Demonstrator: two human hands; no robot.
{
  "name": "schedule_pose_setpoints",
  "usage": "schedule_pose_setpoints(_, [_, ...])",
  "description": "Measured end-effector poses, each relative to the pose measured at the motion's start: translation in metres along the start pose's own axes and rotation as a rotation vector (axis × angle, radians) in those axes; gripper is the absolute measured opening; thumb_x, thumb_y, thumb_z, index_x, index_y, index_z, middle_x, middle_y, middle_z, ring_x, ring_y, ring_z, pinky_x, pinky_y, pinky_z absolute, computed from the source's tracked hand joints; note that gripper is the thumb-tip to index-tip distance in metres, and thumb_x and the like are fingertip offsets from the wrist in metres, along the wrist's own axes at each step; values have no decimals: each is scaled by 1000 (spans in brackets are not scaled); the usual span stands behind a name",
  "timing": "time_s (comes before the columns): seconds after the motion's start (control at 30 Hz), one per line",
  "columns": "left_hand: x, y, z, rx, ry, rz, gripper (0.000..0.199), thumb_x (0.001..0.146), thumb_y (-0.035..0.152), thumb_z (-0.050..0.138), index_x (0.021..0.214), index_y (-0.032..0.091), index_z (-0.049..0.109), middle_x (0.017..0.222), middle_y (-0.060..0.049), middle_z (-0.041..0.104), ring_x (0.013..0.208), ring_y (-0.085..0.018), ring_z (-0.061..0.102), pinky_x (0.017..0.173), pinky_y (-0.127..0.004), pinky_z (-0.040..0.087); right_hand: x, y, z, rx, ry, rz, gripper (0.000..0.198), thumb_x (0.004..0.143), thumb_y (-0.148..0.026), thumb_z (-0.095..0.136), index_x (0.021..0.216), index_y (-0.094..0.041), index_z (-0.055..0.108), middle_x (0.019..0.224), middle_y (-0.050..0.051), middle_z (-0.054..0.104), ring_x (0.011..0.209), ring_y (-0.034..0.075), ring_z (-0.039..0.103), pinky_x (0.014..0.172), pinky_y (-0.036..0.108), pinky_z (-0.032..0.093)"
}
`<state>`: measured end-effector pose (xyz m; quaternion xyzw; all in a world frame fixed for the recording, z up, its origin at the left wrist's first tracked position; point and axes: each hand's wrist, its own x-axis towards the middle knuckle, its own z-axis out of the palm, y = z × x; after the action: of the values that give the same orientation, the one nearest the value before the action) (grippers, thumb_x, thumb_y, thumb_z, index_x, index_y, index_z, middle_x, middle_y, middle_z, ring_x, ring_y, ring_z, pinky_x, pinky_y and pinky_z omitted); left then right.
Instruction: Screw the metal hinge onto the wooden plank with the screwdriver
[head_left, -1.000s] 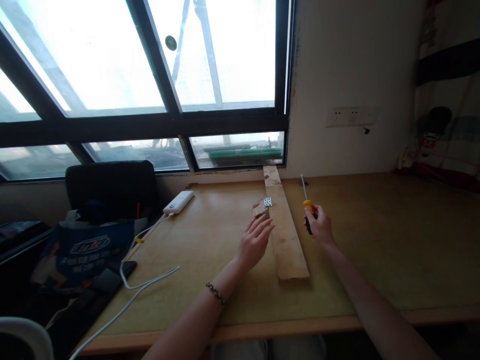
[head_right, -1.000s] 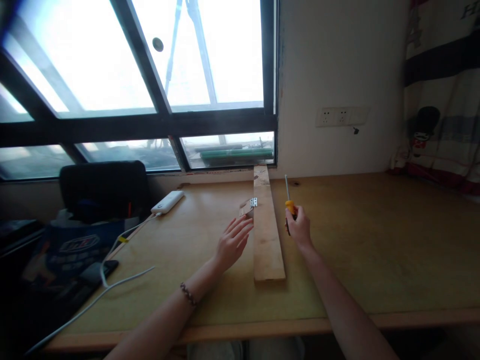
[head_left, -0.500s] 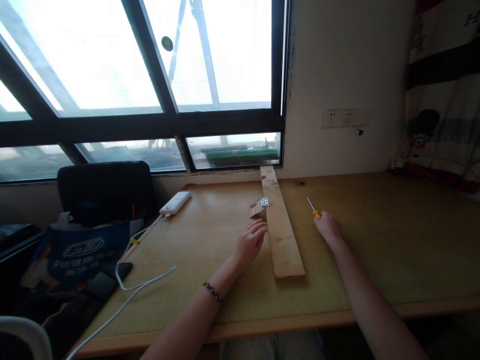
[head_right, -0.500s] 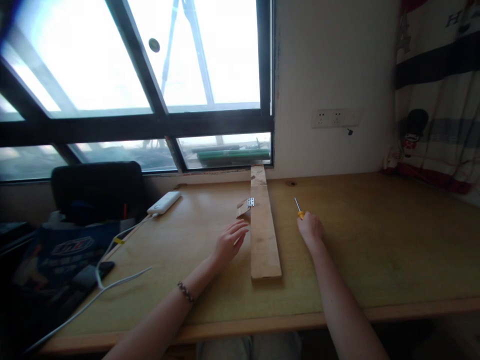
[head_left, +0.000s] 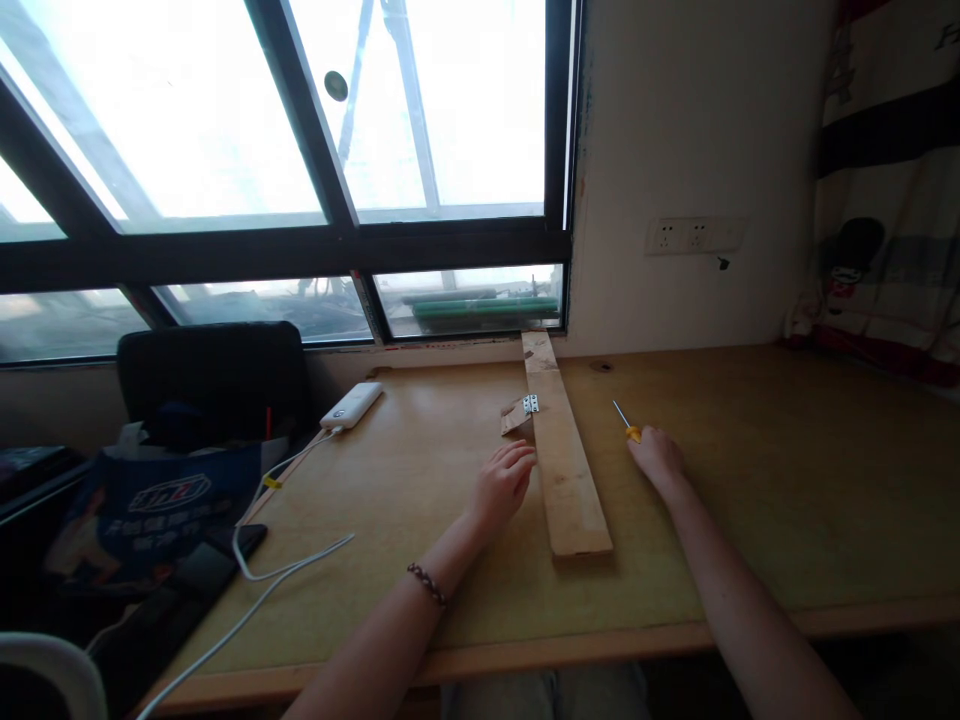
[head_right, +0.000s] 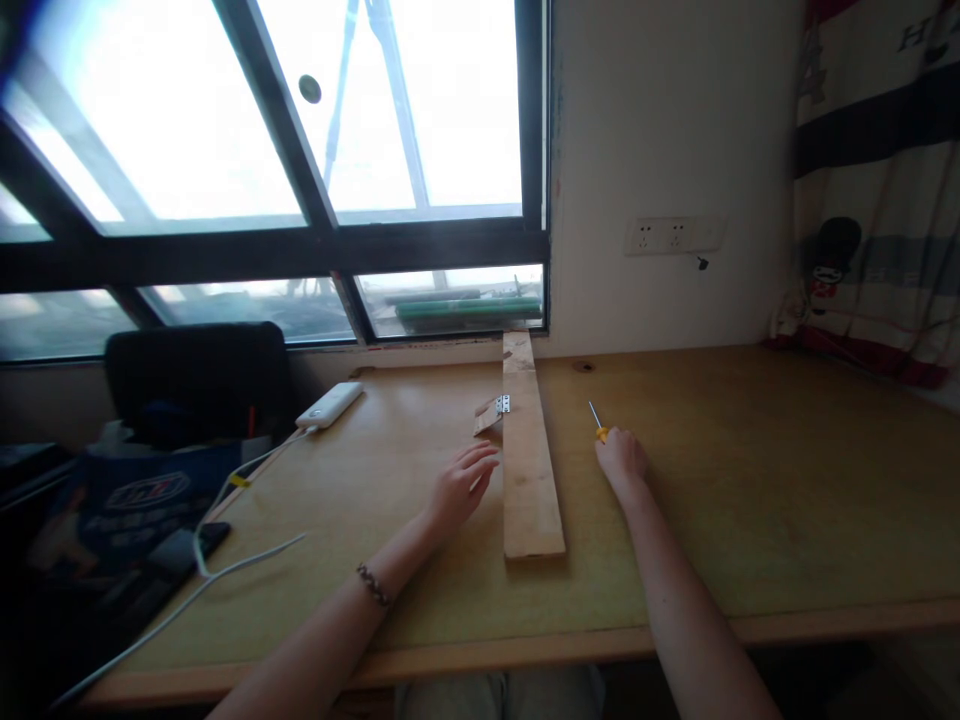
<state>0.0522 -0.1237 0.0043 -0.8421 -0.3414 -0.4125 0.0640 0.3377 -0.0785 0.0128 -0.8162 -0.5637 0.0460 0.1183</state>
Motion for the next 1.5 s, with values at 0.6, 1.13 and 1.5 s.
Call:
schedule_pose_setpoints(0.6, [0,0,0,-10,-3,-11,23,83,14,44,93,21,63,104,-7,64,106,-21,55,88,-41,48,2,1,3,-16,5,4,33,81,-33,47,98,-10,63,97,18,64,90,26,62,69,30,45])
schedule_pose_setpoints(1.13, [0,1,0,-21,-14,-41,22,82,13,45,92,20,63,104,-7,64,106,-21,56,89,-40,49,1,0,-1,1,-23,60,41,76,-46,53,98,-13,63,101,17,63,91,27,62,67,31,46])
schedule_pose_setpoints(1.5, [-3,-1,3,-61,-49,-118,25,83,14,43,99,19,62,105,-7,64,106,-19,55,92,-38,46,1,2,-6,-24,-60,66,31,81,-32,47,99,-13,64,102,17,63,92,28,62,70,33,48])
